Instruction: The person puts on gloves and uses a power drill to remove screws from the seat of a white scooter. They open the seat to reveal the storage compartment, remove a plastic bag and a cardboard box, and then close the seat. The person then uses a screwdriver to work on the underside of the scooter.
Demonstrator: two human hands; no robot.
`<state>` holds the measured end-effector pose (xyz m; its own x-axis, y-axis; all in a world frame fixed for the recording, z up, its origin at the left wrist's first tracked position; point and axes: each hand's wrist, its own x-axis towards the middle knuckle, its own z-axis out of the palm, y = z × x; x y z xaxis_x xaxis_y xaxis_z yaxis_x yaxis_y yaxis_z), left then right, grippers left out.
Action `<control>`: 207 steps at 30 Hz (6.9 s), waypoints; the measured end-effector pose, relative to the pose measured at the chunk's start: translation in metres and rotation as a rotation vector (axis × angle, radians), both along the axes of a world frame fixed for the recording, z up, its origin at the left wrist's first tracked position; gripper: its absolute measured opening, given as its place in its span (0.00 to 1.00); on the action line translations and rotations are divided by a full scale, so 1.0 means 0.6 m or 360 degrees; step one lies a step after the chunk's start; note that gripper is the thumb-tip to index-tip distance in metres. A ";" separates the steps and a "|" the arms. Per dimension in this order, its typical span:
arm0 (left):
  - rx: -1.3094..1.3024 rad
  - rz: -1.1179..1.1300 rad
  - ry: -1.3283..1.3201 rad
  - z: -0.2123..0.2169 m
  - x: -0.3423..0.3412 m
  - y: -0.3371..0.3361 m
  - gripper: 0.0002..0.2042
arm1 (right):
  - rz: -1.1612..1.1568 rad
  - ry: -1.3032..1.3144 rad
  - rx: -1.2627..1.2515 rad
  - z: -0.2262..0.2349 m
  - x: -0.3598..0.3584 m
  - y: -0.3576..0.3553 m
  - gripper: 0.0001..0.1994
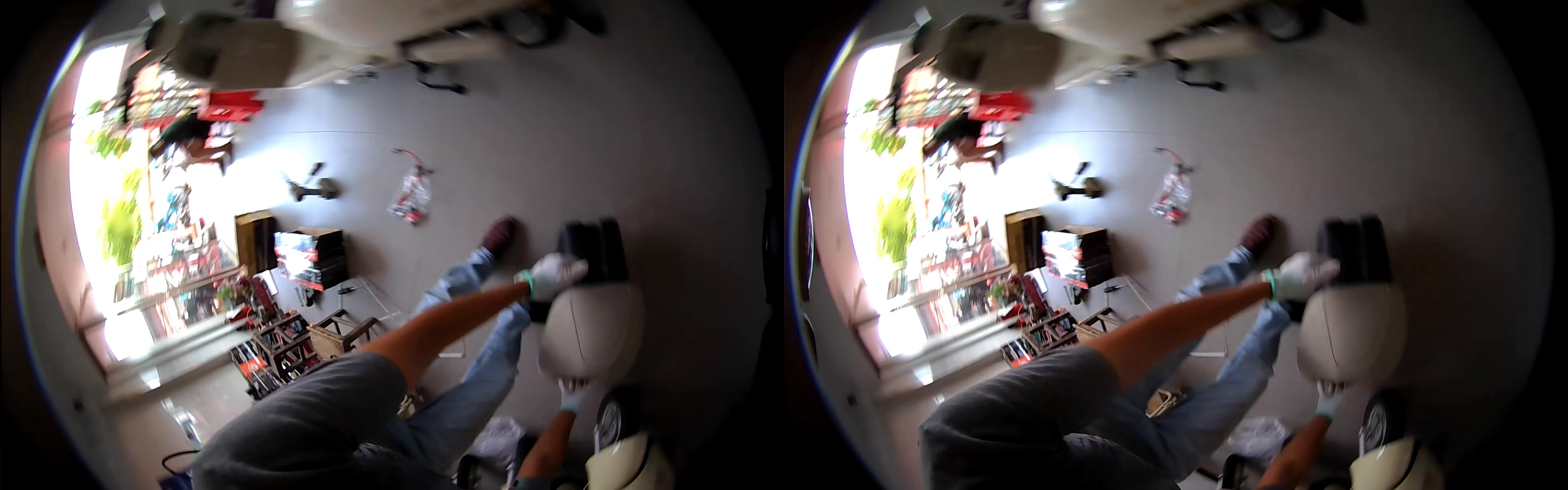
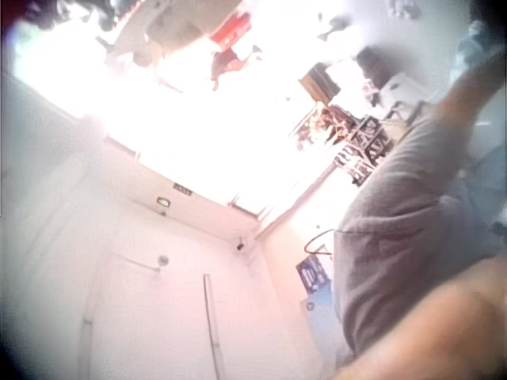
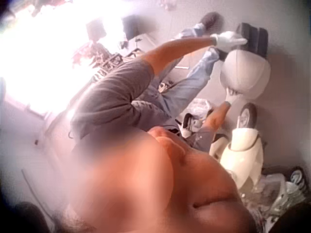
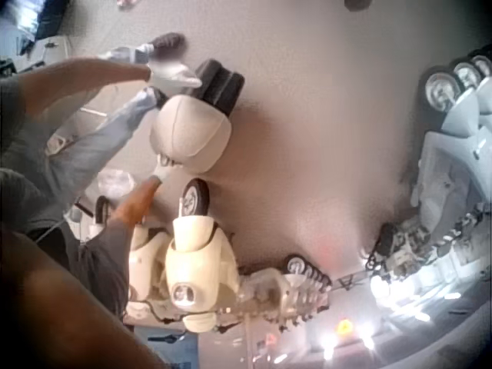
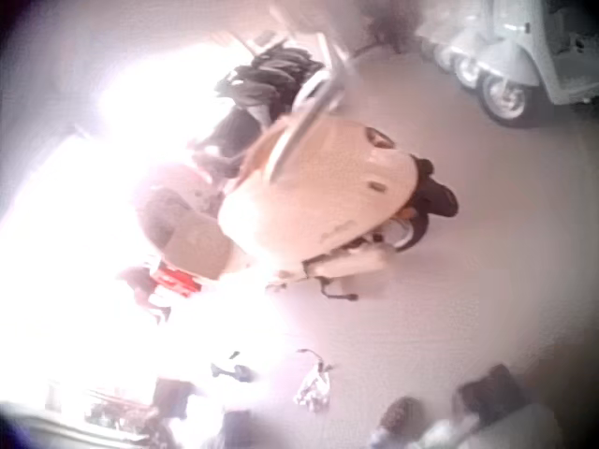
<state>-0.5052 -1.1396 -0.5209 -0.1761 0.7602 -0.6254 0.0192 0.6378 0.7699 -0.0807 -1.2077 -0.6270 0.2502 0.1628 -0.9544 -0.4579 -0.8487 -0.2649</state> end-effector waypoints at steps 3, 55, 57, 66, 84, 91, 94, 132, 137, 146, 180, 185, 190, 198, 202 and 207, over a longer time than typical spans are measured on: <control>-0.0060 0.0295 0.0097 0.035 -0.042 -0.150 0.26 | 0.0328 -0.0169 -0.0061 0.065 -0.071 0.004 0.23; -0.0892 0.3974 -0.1019 0.473 0.037 -0.565 0.20 | 0.3430 0.1500 0.0374 0.706 -1.725 -0.217 0.18; -0.0881 0.3884 -0.1169 0.464 0.032 -0.606 0.21 | 0.3381 0.1919 0.0735 0.815 -1.776 -0.329 0.18; -0.0546 0.3782 -0.0750 0.461 -0.222 -1.080 0.20 | 0.2702 0.1447 0.1399 1.118 -2.073 -0.475 0.42; 0.0021 0.3371 -0.0832 0.494 -0.781 -1.305 0.11 | 0.2039 0.2224 0.1541 1.123 -2.374 -0.677 0.14; -0.0104 0.3163 -0.0463 0.473 -0.869 -1.358 0.16 | 0.1711 0.1871 0.1669 1.168 -2.406 -0.742 0.14; -0.0322 0.3113 -0.0397 0.507 -0.917 -1.353 0.17 | 0.1719 0.2040 0.1541 1.135 -2.435 -0.703 0.13; -0.0239 0.2572 0.0209 0.376 -1.168 -1.720 0.16 | 0.1569 0.1685 0.1818 1.183 -2.423 -0.789 0.19; -0.0128 0.3047 -0.0227 0.455 -1.192 -1.662 0.14 | 0.2168 -0.0106 0.2583 1.041 -2.355 -0.835 0.12; -0.0043 0.3851 -0.0939 0.320 -1.070 -1.546 0.15 | 0.5456 -0.0041 0.1610 0.314 -2.241 -0.986 0.15; 0.0709 0.4417 -0.0199 0.369 -0.950 -1.347 0.11 | 0.4111 0.0928 -0.1243 0.434 -2.035 -1.187 0.11; 0.0642 0.4153 0.0168 0.500 -0.930 -1.400 0.13 | 0.4727 0.1386 -0.1407 0.635 -1.929 -1.186 0.14; 0.0827 0.3997 0.0027 0.532 -0.888 -1.444 0.10 | 0.4653 0.1523 -0.1526 0.740 -1.827 -1.174 0.13; 0.0599 0.3321 0.0040 0.643 -0.987 -1.436 0.08 | 0.4348 0.1807 -0.0283 0.818 -1.809 -1.055 0.16; 0.0687 0.2990 0.0017 0.651 -1.064 -1.336 0.09 | 0.3805 0.1609 0.0466 0.807 -1.786 -0.931 0.15; 0.0571 0.2272 -0.0175 0.651 -1.123 -1.157 0.09 | 0.3321 0.1412 0.0354 0.828 -1.752 -0.740 0.13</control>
<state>-1.1788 -1.8338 -0.1303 -0.8571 0.1012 -0.5050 -0.5150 -0.1548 0.8431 -1.1319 -1.6517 -0.1301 -0.6852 -0.3658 -0.6298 0.7103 -0.1442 -0.6890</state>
